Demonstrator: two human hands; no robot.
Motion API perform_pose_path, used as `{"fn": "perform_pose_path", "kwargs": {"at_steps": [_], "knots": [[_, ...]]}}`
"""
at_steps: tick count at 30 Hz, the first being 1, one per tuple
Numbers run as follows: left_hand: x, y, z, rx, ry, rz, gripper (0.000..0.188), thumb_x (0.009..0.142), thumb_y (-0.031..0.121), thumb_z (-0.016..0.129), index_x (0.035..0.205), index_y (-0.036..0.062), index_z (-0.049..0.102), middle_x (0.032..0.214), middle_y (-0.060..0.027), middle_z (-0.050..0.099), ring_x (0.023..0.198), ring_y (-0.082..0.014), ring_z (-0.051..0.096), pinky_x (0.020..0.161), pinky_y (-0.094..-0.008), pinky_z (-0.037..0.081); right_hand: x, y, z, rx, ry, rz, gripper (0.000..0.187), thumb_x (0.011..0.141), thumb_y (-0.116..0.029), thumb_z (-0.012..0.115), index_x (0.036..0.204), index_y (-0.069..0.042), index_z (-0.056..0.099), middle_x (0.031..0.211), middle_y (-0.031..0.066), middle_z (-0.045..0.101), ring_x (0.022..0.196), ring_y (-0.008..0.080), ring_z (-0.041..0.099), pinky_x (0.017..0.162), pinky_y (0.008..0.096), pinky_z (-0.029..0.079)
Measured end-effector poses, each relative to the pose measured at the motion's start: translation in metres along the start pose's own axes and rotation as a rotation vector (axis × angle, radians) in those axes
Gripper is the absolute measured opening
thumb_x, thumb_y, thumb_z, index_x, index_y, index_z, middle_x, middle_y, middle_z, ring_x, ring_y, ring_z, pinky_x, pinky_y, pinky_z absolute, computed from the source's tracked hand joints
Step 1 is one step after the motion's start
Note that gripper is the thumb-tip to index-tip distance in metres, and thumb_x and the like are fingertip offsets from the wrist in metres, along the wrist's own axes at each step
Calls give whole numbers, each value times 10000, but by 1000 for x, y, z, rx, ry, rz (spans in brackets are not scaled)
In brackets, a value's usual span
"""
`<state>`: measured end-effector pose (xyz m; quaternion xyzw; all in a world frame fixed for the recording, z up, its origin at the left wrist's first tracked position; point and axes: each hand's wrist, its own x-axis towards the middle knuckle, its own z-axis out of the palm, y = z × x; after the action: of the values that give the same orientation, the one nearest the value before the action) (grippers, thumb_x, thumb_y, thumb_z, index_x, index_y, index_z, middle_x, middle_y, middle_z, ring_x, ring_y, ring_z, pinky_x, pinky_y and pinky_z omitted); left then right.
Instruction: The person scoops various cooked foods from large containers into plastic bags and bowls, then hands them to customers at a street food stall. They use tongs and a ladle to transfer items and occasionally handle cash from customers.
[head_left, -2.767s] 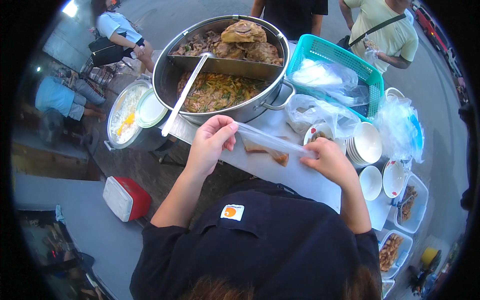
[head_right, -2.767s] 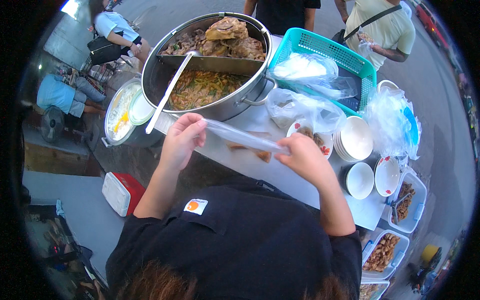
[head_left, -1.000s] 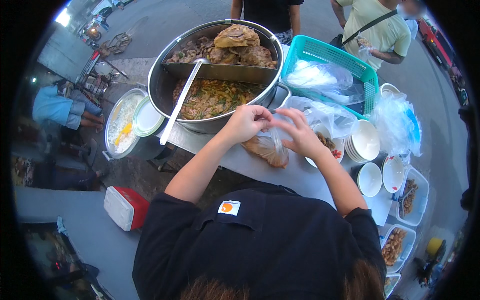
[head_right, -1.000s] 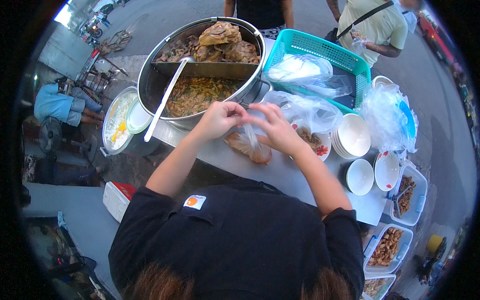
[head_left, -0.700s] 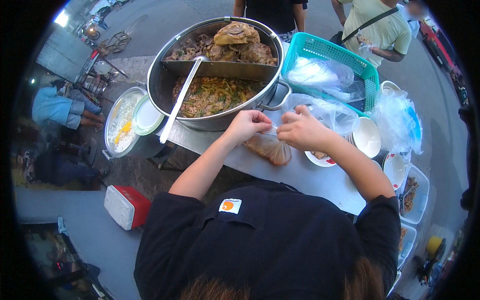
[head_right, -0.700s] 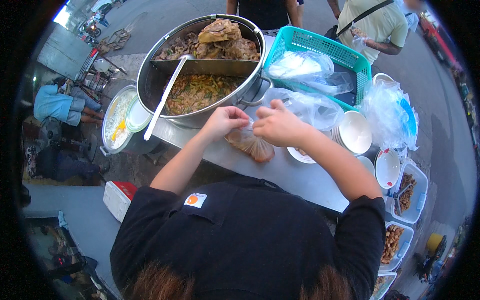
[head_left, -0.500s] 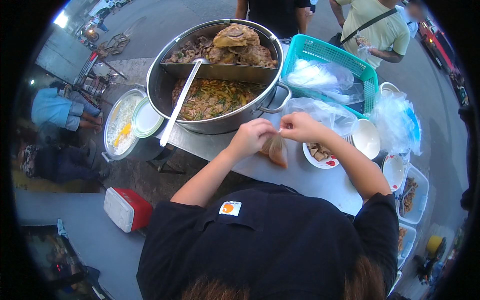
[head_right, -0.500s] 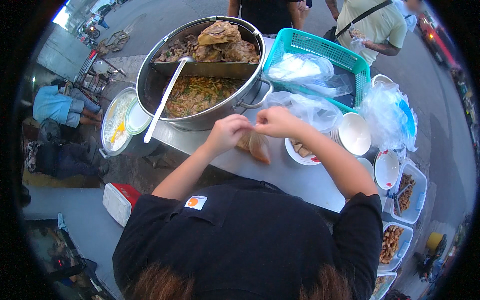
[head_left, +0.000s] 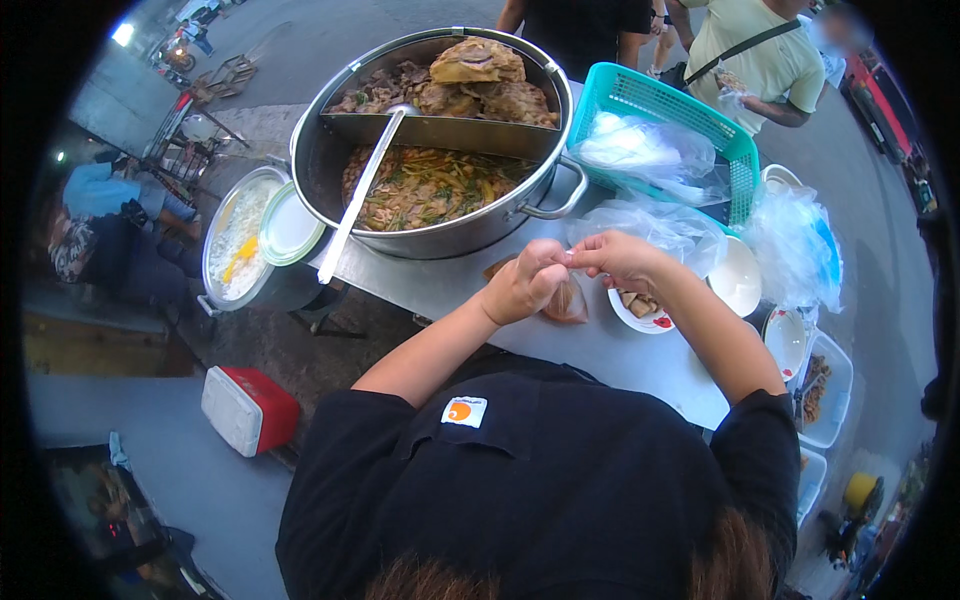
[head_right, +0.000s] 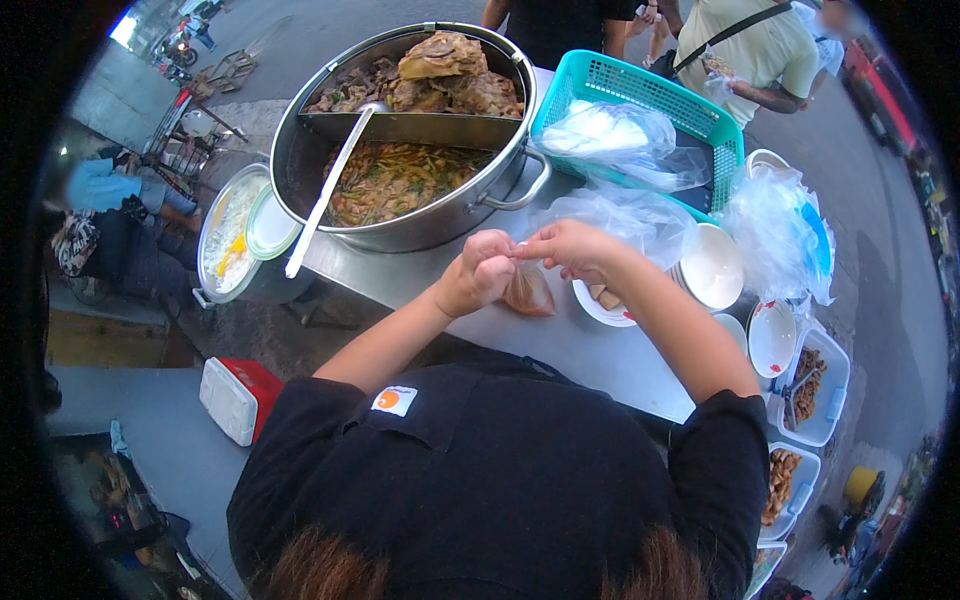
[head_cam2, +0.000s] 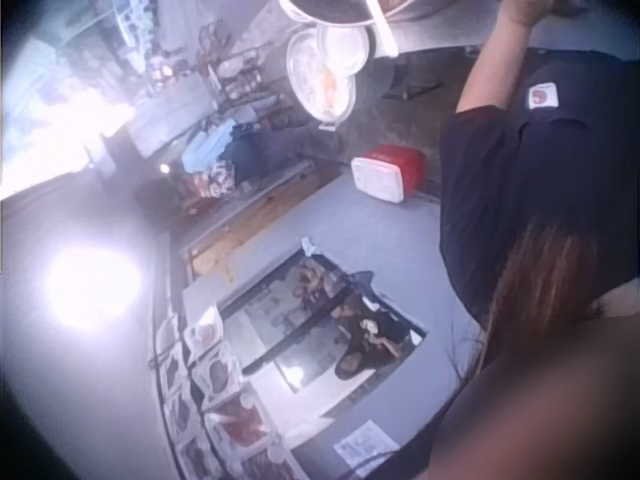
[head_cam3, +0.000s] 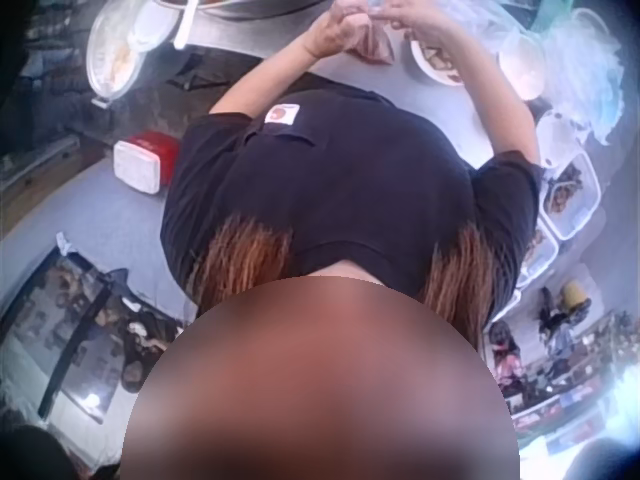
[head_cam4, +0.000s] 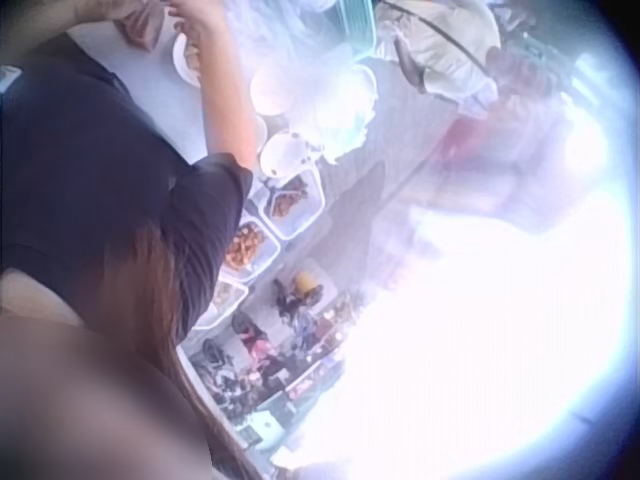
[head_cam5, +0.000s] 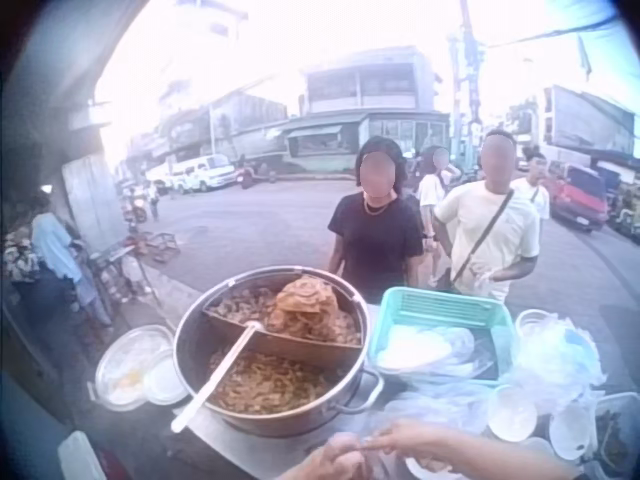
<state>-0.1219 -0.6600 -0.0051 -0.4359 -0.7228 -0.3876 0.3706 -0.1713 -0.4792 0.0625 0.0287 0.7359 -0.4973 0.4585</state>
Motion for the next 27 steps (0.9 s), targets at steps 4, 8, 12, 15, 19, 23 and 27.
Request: {"fn": "perform_pose_path", "kwargs": {"at_steps": [4,8,12,15,19,23,27], "knots": [[8,6,-3,12,-82,-249,389,690,65,722,991,60,475,1044,-126,518,873,-266,557,764,-358,481,4,14,-1,-22,-1,-162,210,751,-217,701,888,-72,633,821,-11,572,729,79,491,655,233,391],[18,8,-16,-61,-272,-553,346,701,144,751,978,56,563,964,-88,614,839,-238,578,805,-373,450,10,25,1,-38,-15,-319,187,768,-156,669,921,-62,618,864,0,599,835,89,533,755,223,401],[23,5,-14,-32,-276,-638,224,745,172,714,916,64,617,813,-48,649,772,-223,592,754,-378,453,10,29,1,5,14,-432,145,785,-92,621,925,-53,607,871,1,601,848,86,534,762,223,404],[22,5,-4,-4,-265,-666,164,754,151,694,862,62,609,775,-49,640,742,-230,589,713,-367,459,5,34,5,17,83,-427,153,804,-102,604,945,-41,607,874,2,599,850,82,533,768,226,411],[17,9,8,97,-135,-613,126,723,95,682,797,55,589,743,-68,611,725,-245,571,653,-352,459,1,44,18,157,177,-523,195,827,-133,587,982,-22,625,903,23,619,859,84,543,774,229,425],[12,11,8,224,-76,-477,136,660,34,680,755,54,585,709,-67,573,699,-262,547,627,-352,451,2,46,23,211,243,-467,247,838,-174,615,993,18,631,939,61,643,880,93,558,788,236,435],[8,10,3,237,-108,-239,149,629,20,687,736,65,595,700,-44,554,694,-245,535,621,-343,447,-1,40,18,205,185,-366,346,807,-131,655,1107,15,564,912,75,639,880,110,571,785,242,442]]}}
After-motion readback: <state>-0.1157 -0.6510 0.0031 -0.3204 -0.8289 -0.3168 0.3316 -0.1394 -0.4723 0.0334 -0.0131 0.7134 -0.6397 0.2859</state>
